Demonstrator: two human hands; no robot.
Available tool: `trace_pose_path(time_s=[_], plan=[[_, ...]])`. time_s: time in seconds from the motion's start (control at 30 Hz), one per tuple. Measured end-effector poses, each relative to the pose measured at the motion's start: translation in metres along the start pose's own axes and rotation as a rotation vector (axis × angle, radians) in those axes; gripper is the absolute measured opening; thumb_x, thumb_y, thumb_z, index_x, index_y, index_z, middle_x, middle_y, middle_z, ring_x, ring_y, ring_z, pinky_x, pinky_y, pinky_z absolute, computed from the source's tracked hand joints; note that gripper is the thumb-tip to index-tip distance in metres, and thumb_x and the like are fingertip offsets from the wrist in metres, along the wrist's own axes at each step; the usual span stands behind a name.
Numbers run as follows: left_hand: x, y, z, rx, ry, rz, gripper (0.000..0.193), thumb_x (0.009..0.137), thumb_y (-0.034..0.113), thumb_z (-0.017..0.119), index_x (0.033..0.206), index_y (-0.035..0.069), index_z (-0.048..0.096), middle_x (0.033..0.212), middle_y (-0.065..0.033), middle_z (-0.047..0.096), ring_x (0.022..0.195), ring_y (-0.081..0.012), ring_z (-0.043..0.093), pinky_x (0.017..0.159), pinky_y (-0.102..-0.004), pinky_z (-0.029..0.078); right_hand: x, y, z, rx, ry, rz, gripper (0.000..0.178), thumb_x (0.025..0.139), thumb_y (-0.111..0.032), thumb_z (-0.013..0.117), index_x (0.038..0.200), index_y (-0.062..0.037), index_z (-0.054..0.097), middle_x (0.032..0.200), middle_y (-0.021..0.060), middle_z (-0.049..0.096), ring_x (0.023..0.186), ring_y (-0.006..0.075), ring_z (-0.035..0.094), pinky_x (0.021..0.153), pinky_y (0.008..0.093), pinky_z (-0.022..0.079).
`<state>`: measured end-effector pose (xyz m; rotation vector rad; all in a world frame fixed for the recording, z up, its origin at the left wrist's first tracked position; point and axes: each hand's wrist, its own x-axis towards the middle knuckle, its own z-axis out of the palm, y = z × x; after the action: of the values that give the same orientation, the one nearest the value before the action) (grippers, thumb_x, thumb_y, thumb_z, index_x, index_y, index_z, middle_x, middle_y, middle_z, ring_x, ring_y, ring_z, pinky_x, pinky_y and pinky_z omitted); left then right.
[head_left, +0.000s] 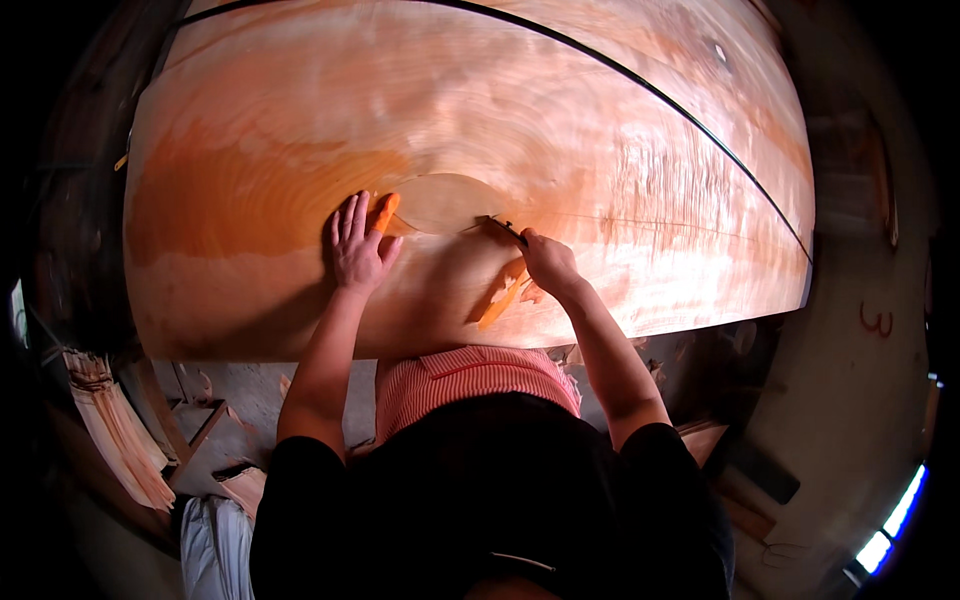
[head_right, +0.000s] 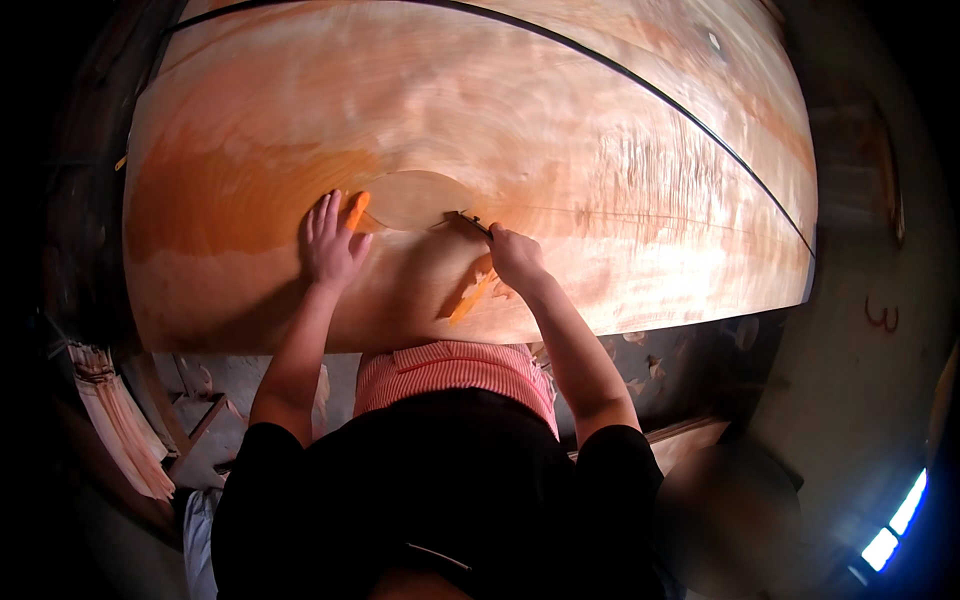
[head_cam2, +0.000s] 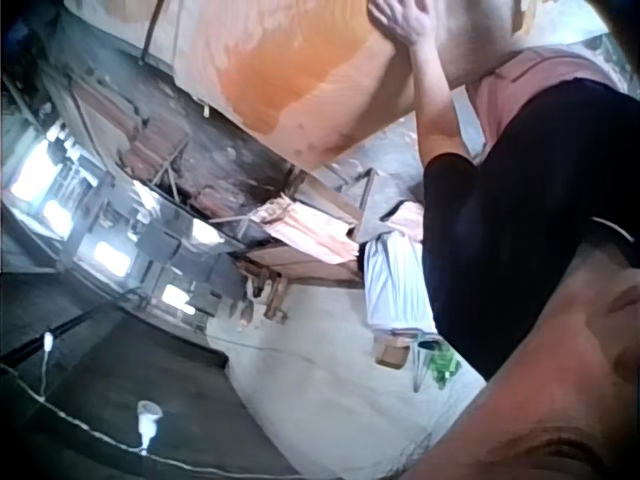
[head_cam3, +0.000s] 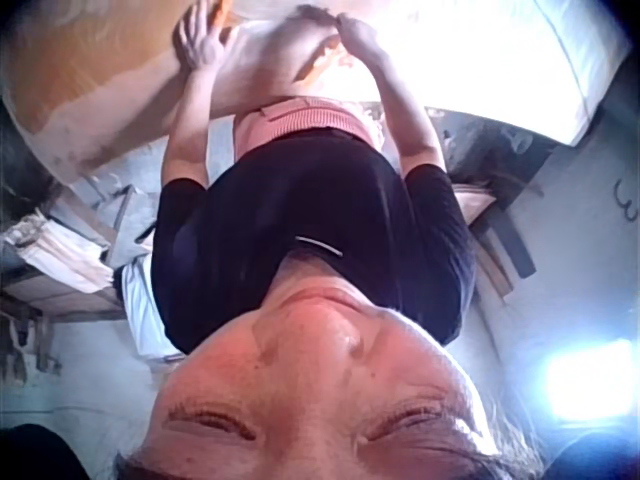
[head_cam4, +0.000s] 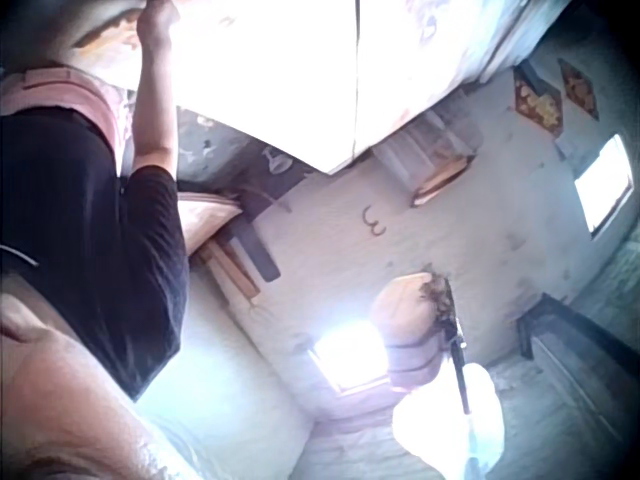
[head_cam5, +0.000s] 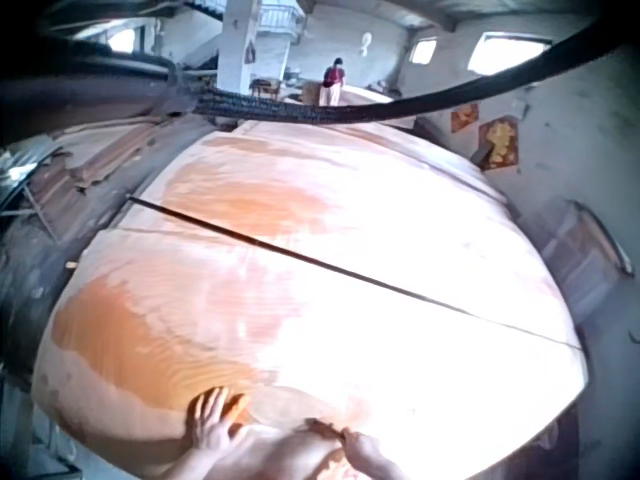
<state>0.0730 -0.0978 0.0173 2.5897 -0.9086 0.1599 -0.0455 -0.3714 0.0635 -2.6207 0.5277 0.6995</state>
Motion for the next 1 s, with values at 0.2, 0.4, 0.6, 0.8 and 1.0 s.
trace_pose_path(time_s=[0.2,0.4,0.6,0.8,1.0], plan=[[0.001,0.002,0.001,-0.001,0.027,0.023,0.056,0.071,0.033,0.060,0.121,0.013,0.045,0.132,-0.0129,0.033,0.122,-0.0289,0.030,0.099,-0.0464,0.022,-0.002,-0.005,-0.004,0.012,-0.051,0.051,0.019,0.086,-0.021,0.037,0.090,-0.0064,0.049,0.082,0.0168,0.059,0.081,0.0345,0.056,0.069,0.0411,0.043],[0.001,0.004,-0.004,0.046,0.013,0.027,0.056,0.071,0.033,0.059,0.121,0.012,0.044,0.132,-0.0128,0.034,0.121,-0.0291,0.031,0.098,-0.0458,0.024,-0.002,0.002,0.001,-0.017,-0.019,0.000,0.018,0.086,-0.022,0.039,0.091,-0.0070,0.049,0.079,0.0166,0.059,0.077,0.0347,0.057,0.066,0.0423,0.043],[0.002,0.005,-0.009,0.077,0.000,0.030,0.054,0.073,0.035,0.057,0.119,0.010,0.045,0.131,-0.0135,0.034,0.120,-0.0290,0.033,0.097,-0.0456,0.025,-0.003,-0.002,-0.001,-0.005,-0.022,0.008,0.019,0.086,-0.022,0.039,0.089,-0.0064,0.049,0.078,0.0172,0.059,0.077,0.0351,0.057,0.066,0.0425,0.043],[0.001,0.004,-0.007,0.049,0.031,0.034,0.056,0.072,0.034,0.059,0.120,0.010,0.044,0.130,-0.0140,0.034,0.119,-0.0309,0.033,0.097,-0.0467,0.025,-0.003,-0.003,-0.002,-0.005,-0.016,0.001,0.020,0.086,-0.023,0.039,0.088,-0.0061,0.048,0.078,0.0174,0.059,0.077,0.0354,0.057,0.067,0.0430,0.044],[-0.002,0.001,-0.001,0.003,0.009,-0.001,0.054,0.073,0.035,0.059,0.120,0.013,0.047,0.134,-0.0125,0.029,0.124,-0.0274,0.027,0.101,-0.0461,0.019,0.001,0.003,0.004,-0.027,-0.014,-0.013,0.022,0.087,-0.026,0.039,0.091,-0.0065,0.048,0.077,0.0180,0.059,0.075,0.0357,0.057,0.065,0.0435,0.043]])
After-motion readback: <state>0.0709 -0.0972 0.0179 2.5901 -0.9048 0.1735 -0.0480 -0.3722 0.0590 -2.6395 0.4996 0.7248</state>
